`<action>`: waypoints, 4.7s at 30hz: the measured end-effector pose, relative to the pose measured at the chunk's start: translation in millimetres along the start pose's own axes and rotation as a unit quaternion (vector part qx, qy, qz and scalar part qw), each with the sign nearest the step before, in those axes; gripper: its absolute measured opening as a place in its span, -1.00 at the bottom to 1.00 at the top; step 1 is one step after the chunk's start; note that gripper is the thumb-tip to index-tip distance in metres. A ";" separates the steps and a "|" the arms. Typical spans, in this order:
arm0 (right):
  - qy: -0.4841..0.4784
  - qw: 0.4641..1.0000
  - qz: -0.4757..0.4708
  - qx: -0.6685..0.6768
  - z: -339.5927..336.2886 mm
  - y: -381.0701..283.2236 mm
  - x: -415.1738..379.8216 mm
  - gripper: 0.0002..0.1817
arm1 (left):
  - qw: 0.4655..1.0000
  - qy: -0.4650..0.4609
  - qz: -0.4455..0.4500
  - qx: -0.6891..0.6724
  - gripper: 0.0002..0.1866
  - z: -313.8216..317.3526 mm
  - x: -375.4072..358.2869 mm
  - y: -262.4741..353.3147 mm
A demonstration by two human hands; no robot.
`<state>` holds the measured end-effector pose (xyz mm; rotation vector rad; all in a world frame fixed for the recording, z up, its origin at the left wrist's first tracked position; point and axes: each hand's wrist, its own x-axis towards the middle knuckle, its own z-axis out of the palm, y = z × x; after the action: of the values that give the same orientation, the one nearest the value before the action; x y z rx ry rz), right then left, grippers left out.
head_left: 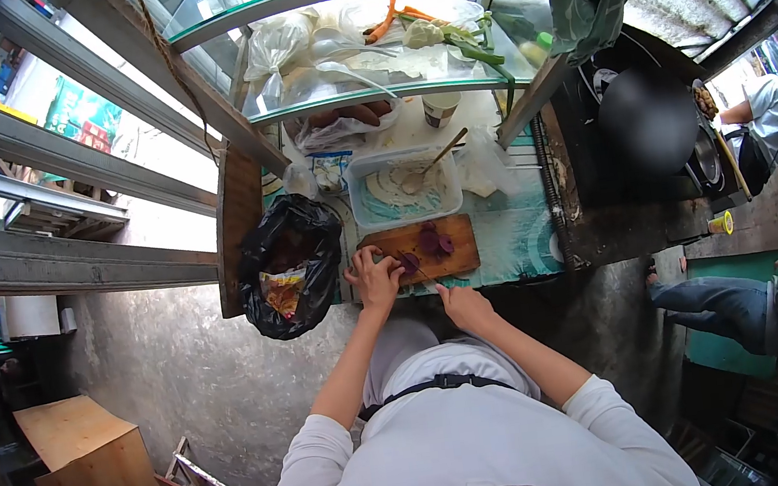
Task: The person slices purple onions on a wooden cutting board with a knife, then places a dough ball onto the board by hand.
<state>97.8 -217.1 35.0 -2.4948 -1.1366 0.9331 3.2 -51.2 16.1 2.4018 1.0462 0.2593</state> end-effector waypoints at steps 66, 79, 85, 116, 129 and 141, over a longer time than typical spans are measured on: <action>-0.011 0.989 0.099 0.112 0.9 -11.9 -11.5 -0.30 | 0.999 0.030 -0.018 -0.038 -0.86 0.8 -6.1 -1.3; 0.010 0.994 0.086 0.072 15.0 -11.2 -4.7 -0.31 | 0.996 0.008 -0.061 -0.057 -0.86 5.4 -2.0 -1.0; 0.003 0.992 0.085 0.095 2.1 -17.8 -5.9 -0.28 | 0.996 0.008 -0.066 -0.053 -0.86 5.9 -5.6 0.7; 0.109 0.969 0.185 0.125 -38.4 55.9 -15.9 -0.39 | 0.995 0.088 -0.055 -0.003 -0.51 -8.2 -33.7 -17.7; 0.127 0.974 0.128 0.139 -25.3 80.6 -25.9 -0.43 | 0.974 0.071 -0.197 -0.087 -0.37 31.4 -15.6 -25.0; 0.137 0.976 0.068 0.154 -14.8 73.8 -30.3 -0.47 | 0.961 0.087 -0.200 -0.168 -0.51 23.9 -41.5 -19.6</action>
<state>135.7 -288.3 26.2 -2.3726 -0.6864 0.7045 -29.0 -78.9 -13.5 1.8451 1.4122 0.4676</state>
